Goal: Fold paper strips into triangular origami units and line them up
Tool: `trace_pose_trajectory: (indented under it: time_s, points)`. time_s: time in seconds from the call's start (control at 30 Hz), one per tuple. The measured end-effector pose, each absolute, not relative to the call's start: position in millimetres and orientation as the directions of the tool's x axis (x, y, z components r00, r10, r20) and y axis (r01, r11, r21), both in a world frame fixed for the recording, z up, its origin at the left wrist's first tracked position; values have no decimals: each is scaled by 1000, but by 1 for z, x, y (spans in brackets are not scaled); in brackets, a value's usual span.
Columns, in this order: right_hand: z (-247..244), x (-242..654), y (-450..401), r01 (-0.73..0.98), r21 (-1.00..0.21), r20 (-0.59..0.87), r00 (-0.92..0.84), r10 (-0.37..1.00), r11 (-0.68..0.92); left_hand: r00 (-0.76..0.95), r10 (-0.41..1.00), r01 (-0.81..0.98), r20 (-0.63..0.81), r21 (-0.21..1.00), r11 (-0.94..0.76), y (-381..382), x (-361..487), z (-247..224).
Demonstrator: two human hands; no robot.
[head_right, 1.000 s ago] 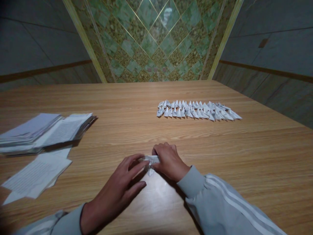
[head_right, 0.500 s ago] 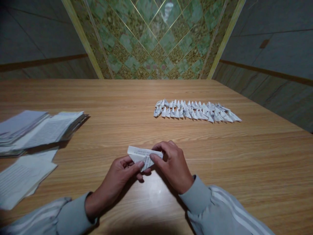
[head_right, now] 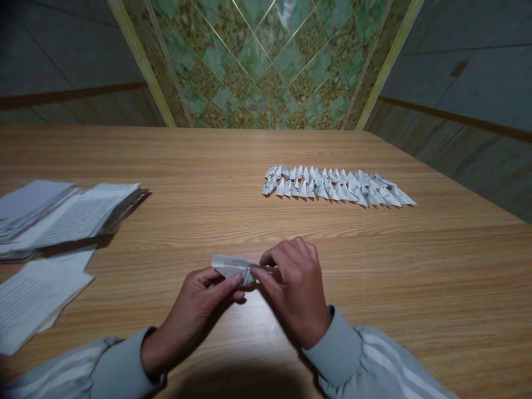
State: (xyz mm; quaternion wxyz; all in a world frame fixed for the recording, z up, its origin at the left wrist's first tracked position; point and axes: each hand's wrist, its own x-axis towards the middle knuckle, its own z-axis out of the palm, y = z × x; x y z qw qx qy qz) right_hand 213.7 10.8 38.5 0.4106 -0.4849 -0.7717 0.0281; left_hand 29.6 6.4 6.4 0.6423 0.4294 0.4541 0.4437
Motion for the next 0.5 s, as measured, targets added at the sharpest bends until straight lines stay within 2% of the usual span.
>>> trace_pose_trajectory:
  time_s: [0.07,0.3,0.5]
  points:
    - [37,213,11,718,-422,624,-213,752,553,187,961,-176,-205,955,239,6,30,8]
    - [43,209,10,753,-207,706,-328,628,625,180,955,-235,-238,932,276,6,32,7]
    - [43,210,11,752,-83,727,-403,556,654,196,950,-267,-244,919,291,6,31,6]
